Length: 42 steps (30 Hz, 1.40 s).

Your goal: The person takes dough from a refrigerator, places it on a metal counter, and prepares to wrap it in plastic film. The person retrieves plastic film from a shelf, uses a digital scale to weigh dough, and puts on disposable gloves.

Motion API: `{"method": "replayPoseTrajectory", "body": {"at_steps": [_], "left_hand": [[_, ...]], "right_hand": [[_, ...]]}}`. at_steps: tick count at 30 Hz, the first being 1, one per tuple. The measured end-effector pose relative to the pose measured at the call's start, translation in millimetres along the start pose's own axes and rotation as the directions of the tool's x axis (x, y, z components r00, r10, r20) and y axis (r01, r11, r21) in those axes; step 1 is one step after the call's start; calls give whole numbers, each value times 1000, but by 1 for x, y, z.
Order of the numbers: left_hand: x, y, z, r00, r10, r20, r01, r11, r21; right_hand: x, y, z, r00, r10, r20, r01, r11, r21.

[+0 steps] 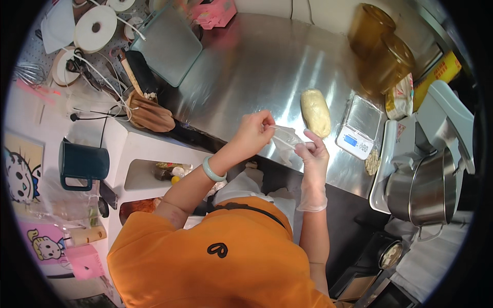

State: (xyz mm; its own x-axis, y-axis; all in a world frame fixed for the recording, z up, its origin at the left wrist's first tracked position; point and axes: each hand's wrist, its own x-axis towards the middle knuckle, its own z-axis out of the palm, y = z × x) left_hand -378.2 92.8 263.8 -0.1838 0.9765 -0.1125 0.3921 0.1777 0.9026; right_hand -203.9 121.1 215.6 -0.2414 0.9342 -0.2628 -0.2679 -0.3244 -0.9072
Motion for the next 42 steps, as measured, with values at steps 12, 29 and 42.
{"method": "replayPoseTrajectory", "body": {"at_steps": [12, 29, 42], "left_hand": [[-20, -1, 0, 911, 59, 408, 77, 948, -310], [36, -7, -16, 961, 40, 272, 226, 448, -865], [77, -34, 6, 937, 262, 231, 148, 302, -942]], "right_hand": [[-31, -27, 42, 851, -481, 210, 487, 573, -660], [-15, -16, 89, 925, -319, 205, 378, 823, -425], [-4, -13, 98, 820, -449, 355, 570, 596, -566]]}}
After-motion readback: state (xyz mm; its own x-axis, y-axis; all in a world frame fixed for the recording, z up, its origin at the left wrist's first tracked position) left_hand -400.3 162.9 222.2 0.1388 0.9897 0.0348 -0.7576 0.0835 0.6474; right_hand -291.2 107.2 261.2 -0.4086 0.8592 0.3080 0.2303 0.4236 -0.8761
